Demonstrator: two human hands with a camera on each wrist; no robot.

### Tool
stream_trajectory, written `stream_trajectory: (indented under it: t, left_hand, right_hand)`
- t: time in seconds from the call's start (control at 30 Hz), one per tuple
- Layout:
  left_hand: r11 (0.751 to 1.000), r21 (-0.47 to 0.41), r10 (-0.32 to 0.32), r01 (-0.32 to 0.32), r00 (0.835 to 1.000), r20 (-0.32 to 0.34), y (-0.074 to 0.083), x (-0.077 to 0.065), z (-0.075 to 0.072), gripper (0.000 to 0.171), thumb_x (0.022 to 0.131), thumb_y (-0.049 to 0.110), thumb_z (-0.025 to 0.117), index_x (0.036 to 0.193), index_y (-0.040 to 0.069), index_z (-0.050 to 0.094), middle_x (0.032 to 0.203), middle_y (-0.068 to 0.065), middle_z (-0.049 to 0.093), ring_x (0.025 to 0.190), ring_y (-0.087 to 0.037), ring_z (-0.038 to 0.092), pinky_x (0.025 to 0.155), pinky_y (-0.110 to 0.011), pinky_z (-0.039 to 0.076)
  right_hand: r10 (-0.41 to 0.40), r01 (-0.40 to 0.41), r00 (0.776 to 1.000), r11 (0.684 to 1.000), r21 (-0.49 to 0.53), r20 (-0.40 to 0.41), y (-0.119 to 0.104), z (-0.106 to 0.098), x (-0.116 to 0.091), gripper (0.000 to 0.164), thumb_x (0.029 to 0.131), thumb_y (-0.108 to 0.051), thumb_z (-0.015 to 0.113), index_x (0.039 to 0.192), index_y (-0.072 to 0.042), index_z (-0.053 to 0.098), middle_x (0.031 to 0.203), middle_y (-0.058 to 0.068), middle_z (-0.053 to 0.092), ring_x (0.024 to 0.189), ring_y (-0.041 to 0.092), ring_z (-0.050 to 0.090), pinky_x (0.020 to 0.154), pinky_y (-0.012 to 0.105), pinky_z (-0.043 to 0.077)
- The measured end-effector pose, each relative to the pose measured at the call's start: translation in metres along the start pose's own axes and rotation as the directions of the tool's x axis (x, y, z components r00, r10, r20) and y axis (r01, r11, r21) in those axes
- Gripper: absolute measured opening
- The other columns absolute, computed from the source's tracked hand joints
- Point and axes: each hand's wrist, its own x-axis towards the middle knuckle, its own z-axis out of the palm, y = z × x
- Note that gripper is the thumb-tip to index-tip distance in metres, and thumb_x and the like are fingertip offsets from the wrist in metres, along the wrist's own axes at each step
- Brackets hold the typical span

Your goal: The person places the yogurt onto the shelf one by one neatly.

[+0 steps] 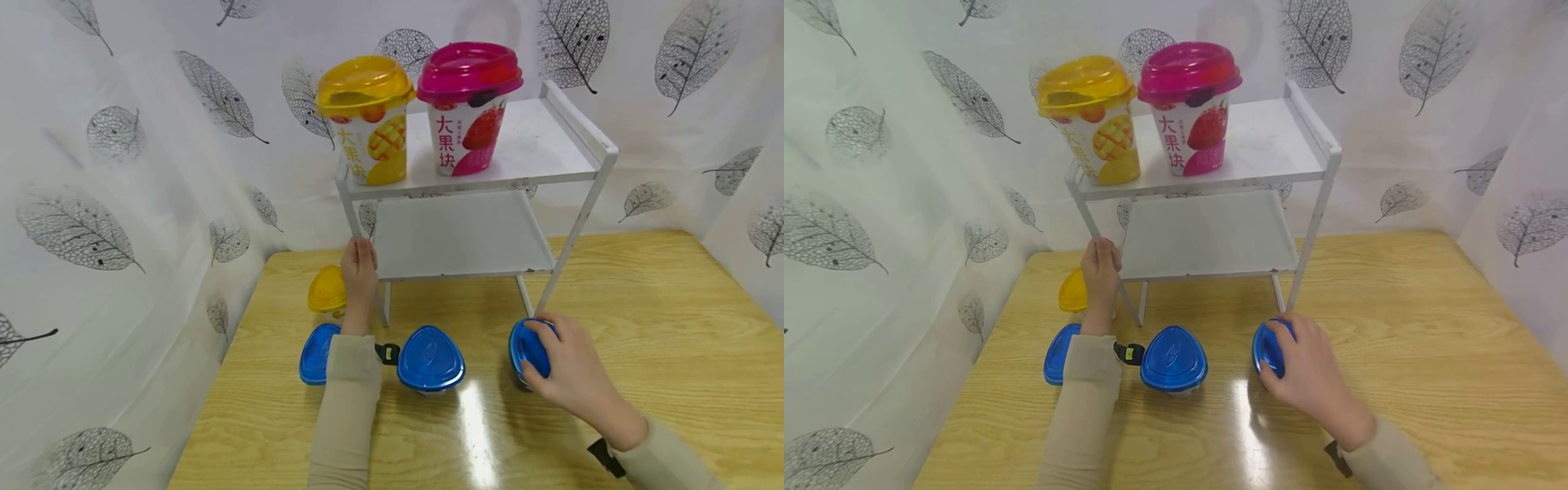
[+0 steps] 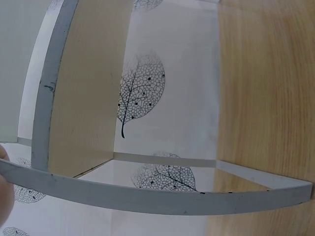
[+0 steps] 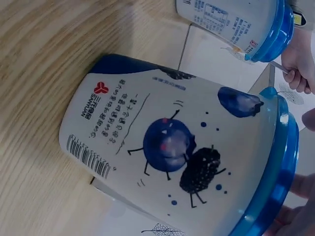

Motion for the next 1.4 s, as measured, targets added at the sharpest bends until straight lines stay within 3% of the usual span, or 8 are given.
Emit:
stream_trajectory:
  t: [0.17, 0.47, 0.57, 0.87, 1.07, 1.27, 1.4]
  left_hand:
    - [1.0, -0.008, 0.005, -0.005, 1.0, 0.0, 0.0, 0.0, 0.0, 0.057, 0.088, 0.045, 0.031, 0.07, -0.01, 0.032, 0.054, 0.005, 0.03, 0.046, -0.003, 0.026, 0.042, -0.018, 0.019]
    - [1.0, -0.016, -0.003, 0.003, 1.0, 0.004, 0.002, -0.001, 0.0, 0.057, 0.088, 0.044, 0.031, 0.071, -0.01, 0.032, 0.055, 0.005, 0.03, 0.046, -0.004, 0.026, 0.043, -0.018, 0.02]
    - [1.0, -0.007, -0.001, 0.001, 1.0, 0.0, 0.001, -0.001, 0.0, 0.058, 0.088, 0.045, 0.03, 0.071, -0.01, 0.032, 0.055, 0.005, 0.03, 0.047, -0.004, 0.026, 0.043, -0.018, 0.02]
    - [1.0, -0.012, -0.008, 0.008, 1.0, -0.004, -0.031, 0.0, -0.002, 0.053, 0.089, 0.046, 0.032, 0.07, -0.004, 0.035, 0.055, 0.006, 0.031, 0.045, -0.006, 0.027, 0.042, -0.02, 0.02]
    - [1.0, -0.011, -0.01, 0.01, 1.0, -0.009, -0.032, 0.0, -0.001, 0.054, 0.089, 0.049, 0.033, 0.071, -0.002, 0.033, 0.054, 0.003, 0.03, 0.045, -0.008, 0.026, 0.041, -0.021, 0.019]
    - [1.0, -0.006, 0.003, -0.003, 1.0, -0.008, -0.032, -0.001, -0.001, 0.055, 0.089, 0.048, 0.032, 0.071, -0.004, 0.033, 0.054, 0.004, 0.03, 0.045, -0.008, 0.026, 0.041, -0.021, 0.019]
    - [1.0, -0.009, -0.005, 0.005, 1.0, 0.001, -0.033, 0.0, -0.001, 0.054, 0.089, 0.046, 0.031, 0.07, -0.005, 0.033, 0.053, 0.004, 0.03, 0.044, -0.007, 0.026, 0.041, -0.02, 0.02]
  right_hand:
    - [0.004, -0.011, 0.997, 0.996, -0.092, -0.075, 0.001, 0.002, -0.001, 0.061, 0.065, -0.042, 0.066, 0.103, 0.005, 0.055, 0.097, 0.022, 0.05, 0.088, 0.04, 0.047, 0.067, 0.057, 0.038]
    - [0.062, -0.069, 0.997, 0.983, -0.169, -0.043, 0.001, 0.002, -0.003, 0.068, 0.063, -0.048, 0.069, 0.103, 0.006, 0.055, 0.093, 0.023, 0.051, 0.085, 0.04, 0.047, 0.064, 0.055, 0.039]
    - [0.058, -0.06, 0.998, 0.988, -0.143, -0.019, 0.001, 0.001, -0.002, 0.066, 0.063, -0.042, 0.072, 0.104, 0.007, 0.055, 0.094, 0.023, 0.05, 0.086, 0.04, 0.047, 0.064, 0.054, 0.04]
    - [0.062, -0.063, 0.992, 0.998, 0.008, 0.113, 0.001, -0.006, 0.001, 0.06, 0.066, -0.024, 0.075, 0.111, 0.007, 0.05, 0.108, 0.024, 0.047, 0.099, 0.04, 0.043, 0.073, 0.056, 0.04]
    - [0.034, -0.05, 0.985, 0.994, 0.093, 0.171, 0.003, -0.007, 0.003, 0.058, 0.066, -0.012, 0.073, 0.115, 0.006, 0.047, 0.114, 0.023, 0.045, 0.103, 0.04, 0.041, 0.076, 0.056, 0.039]
    - [0.029, -0.069, 0.978, 0.98, 0.185, 0.207, 0.005, -0.01, 0.004, 0.059, 0.065, -0.004, 0.068, 0.118, 0.005, 0.043, 0.121, 0.024, 0.041, 0.11, 0.043, 0.036, 0.088, 0.062, 0.025]
    - [0.085, -0.115, 0.98, 0.979, 0.169, 0.178, 0.004, -0.011, 0.003, 0.058, 0.069, -0.011, 0.069, 0.118, 0.007, 0.043, 0.122, 0.026, 0.038, 0.109, 0.044, 0.035, 0.082, 0.061, 0.032]
